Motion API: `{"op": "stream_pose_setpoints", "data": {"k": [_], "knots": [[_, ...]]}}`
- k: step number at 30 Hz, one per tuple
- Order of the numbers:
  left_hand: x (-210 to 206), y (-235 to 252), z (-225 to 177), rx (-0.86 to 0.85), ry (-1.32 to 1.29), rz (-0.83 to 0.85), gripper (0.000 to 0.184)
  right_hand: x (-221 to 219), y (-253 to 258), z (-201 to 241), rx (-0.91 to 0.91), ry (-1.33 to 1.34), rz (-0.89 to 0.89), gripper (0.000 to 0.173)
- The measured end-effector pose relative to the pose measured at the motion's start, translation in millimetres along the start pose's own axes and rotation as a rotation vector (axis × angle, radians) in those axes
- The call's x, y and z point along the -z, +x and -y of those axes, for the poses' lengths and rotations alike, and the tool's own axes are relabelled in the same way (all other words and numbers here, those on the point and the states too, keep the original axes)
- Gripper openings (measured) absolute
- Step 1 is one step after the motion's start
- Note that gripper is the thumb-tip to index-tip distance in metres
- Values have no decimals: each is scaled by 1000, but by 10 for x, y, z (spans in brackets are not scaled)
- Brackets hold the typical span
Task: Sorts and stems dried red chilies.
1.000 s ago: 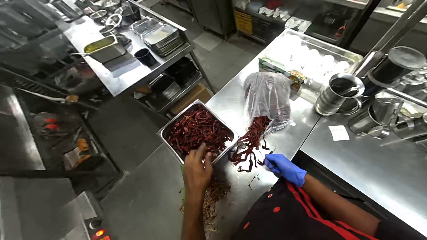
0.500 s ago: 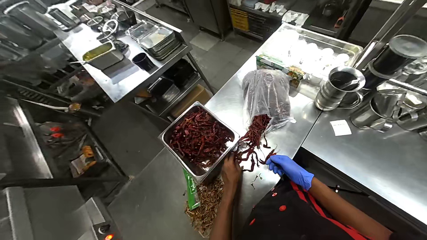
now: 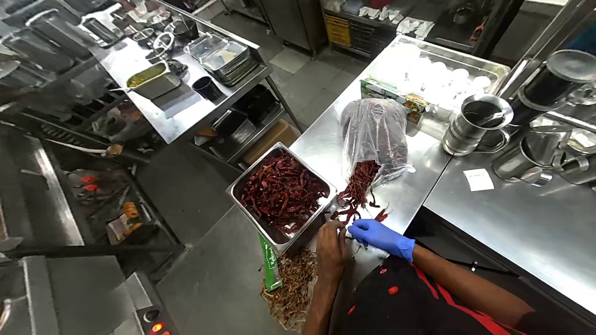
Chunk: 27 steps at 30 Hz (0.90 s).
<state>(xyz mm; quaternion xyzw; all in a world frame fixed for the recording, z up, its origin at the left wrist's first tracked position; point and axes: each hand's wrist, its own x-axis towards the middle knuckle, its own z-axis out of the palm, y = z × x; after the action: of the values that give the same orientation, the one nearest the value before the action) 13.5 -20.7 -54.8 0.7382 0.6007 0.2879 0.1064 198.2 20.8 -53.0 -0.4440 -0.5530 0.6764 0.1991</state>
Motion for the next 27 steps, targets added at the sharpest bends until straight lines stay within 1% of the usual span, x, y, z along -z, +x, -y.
{"op": "stream_pose_setpoints", "data": {"k": [3, 6, 8, 10, 13, 15, 18, 22, 24, 25, 27], "knots": [[-19, 34, -116, -4, -71, -5, 18, -84, 75, 95, 30, -185, -37, 48], [33, 52, -138, 29, -101, 29, 19, -101, 84, 110, 103, -222, -73, 47], [70, 59, -103, 43, -170, 66, 24, -98, 88, 74, 190, -149, -109, 43], [110, 72, -72, 54, -285, 75, 24, -82, 108, 18, 246, -26, -124, 40], [212, 103, -86, 98, -414, 13, 20, -17, 124, 4, 291, 110, -103, 40], [244, 118, -135, 95, -373, -40, 17, 13, 101, 67, 260, 164, -86, 39], [253, 125, -237, 78, -265, -64, 18, 23, 85, 148, 202, 257, -54, 39], [258, 147, -369, 109, -304, -82, 21, -1, 60, 219, 204, 200, -142, 41], [245, 164, -406, 144, -405, -130, 15, 6, 32, 255, 212, 218, -124, 40], [250, 179, -431, 178, -516, -142, 12, 2, 24, 268, 206, 300, -91, 38], [259, 221, -494, 274, -823, -153, 10, -12, -4, 290, 141, 620, 41, 33]]}}
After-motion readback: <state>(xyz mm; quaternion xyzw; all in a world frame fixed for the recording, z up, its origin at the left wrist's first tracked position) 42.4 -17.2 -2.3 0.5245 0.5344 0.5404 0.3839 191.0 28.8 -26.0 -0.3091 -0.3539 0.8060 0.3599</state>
